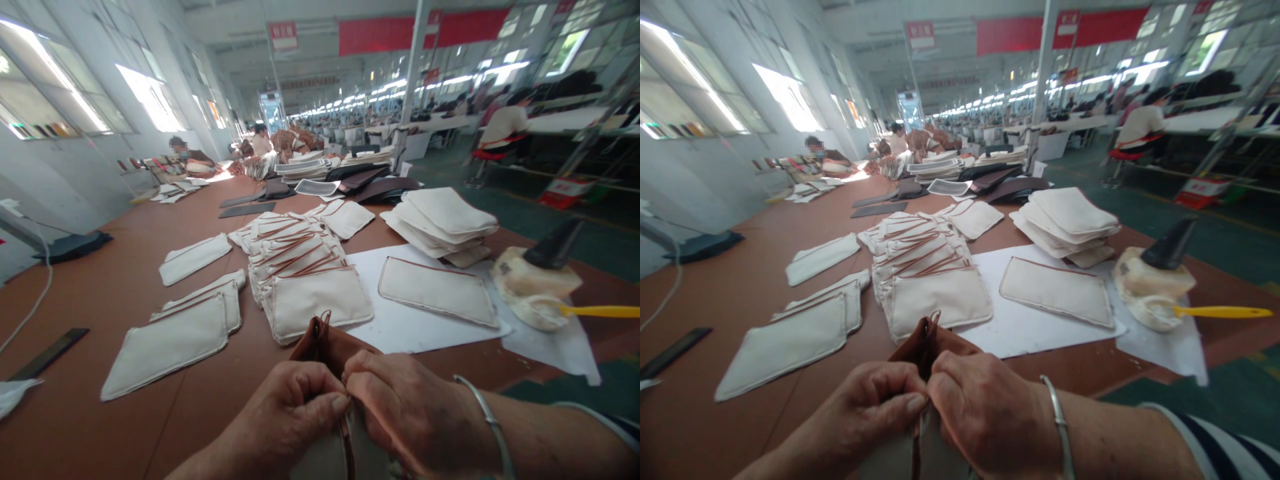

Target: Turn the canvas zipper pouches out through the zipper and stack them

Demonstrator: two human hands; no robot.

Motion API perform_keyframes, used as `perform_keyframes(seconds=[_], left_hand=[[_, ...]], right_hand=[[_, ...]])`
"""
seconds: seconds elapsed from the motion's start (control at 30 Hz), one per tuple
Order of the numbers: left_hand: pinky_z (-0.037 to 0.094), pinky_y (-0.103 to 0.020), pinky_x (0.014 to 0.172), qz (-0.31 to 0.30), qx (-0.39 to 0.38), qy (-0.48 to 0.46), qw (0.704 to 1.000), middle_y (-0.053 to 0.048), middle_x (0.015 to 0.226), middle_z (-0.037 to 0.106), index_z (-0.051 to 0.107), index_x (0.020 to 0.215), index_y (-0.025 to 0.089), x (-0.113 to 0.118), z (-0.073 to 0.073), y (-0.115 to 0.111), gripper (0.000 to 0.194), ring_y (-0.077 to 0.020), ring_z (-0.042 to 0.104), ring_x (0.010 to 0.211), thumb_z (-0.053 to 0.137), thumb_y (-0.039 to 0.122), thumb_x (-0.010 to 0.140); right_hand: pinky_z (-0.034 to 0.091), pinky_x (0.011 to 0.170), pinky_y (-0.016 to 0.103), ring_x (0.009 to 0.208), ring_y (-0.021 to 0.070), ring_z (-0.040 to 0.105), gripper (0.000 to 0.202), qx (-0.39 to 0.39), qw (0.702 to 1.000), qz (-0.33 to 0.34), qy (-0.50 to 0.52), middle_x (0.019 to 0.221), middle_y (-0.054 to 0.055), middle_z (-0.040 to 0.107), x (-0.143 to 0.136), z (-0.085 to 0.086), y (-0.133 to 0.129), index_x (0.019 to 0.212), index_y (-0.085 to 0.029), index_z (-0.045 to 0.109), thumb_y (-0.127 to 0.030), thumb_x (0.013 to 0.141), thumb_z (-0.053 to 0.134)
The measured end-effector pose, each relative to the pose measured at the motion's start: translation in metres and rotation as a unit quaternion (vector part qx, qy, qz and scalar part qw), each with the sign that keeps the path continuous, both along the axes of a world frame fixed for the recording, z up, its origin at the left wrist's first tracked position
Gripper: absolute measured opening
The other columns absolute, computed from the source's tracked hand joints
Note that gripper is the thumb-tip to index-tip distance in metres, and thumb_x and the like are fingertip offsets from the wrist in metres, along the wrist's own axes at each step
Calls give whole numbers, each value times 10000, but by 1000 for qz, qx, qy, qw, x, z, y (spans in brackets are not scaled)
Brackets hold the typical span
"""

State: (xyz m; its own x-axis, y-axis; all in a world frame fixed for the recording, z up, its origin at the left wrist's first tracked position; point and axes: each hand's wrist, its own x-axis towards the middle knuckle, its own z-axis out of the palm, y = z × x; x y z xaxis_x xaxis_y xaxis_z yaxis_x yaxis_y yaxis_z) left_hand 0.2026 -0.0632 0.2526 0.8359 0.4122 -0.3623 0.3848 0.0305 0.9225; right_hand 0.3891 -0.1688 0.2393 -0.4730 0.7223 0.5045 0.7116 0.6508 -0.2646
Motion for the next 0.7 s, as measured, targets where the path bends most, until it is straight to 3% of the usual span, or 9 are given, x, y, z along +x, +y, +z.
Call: perform_keyframes(seconds=[0.13,0.23,0.33,0.43,0.57,0.7], left_hand=[[306,-198,500,-33,102,5,994,22,634,499,619,752,120,0,11,1,322,-88,392,557,619,418,873],[370,-198,560,-81,220,-17,972,-3,685,573,642,735,128,-2,18,2,228,-107,495,613,591,297,879],[405,-196,620,-115,309,-62,942,-24,731,630,651,737,137,-4,17,3,153,-122,578,680,573,186,860],[404,-190,604,-118,362,-104,919,-29,744,643,633,761,149,-6,9,4,101,-116,590,670,568,128,835],[403,-199,586,-113,401,-139,898,-32,742,635,597,758,171,-8,3,3,86,-118,582,646,570,127,827],[390,-205,568,-119,431,-131,885,-29,721,613,597,764,176,-8,5,3,85,-122,571,635,561,110,803]], right_hand=[[482,604,317,705,217,555,179,73,997,18,-28,768,104,589,5,-2,3,894,-112,554,-94,925,378],[469,596,301,701,199,550,124,94,995,37,-4,830,110,605,6,-6,-1,928,-131,525,-123,923,401],[458,624,263,750,170,549,166,0,996,19,88,910,102,612,4,-9,-6,952,-153,484,-28,854,437],[444,645,249,759,153,529,194,-95,975,42,199,896,72,583,2,-6,-3,927,-177,457,-32,798,466],[444,688,256,761,142,508,125,-218,942,46,252,891,58,558,4,3,8,939,-159,510,-141,898,393],[403,640,220,718,119,447,239,-319,916,47,240,805,16,499,7,10,17,797,-159,488,-239,992,376]])
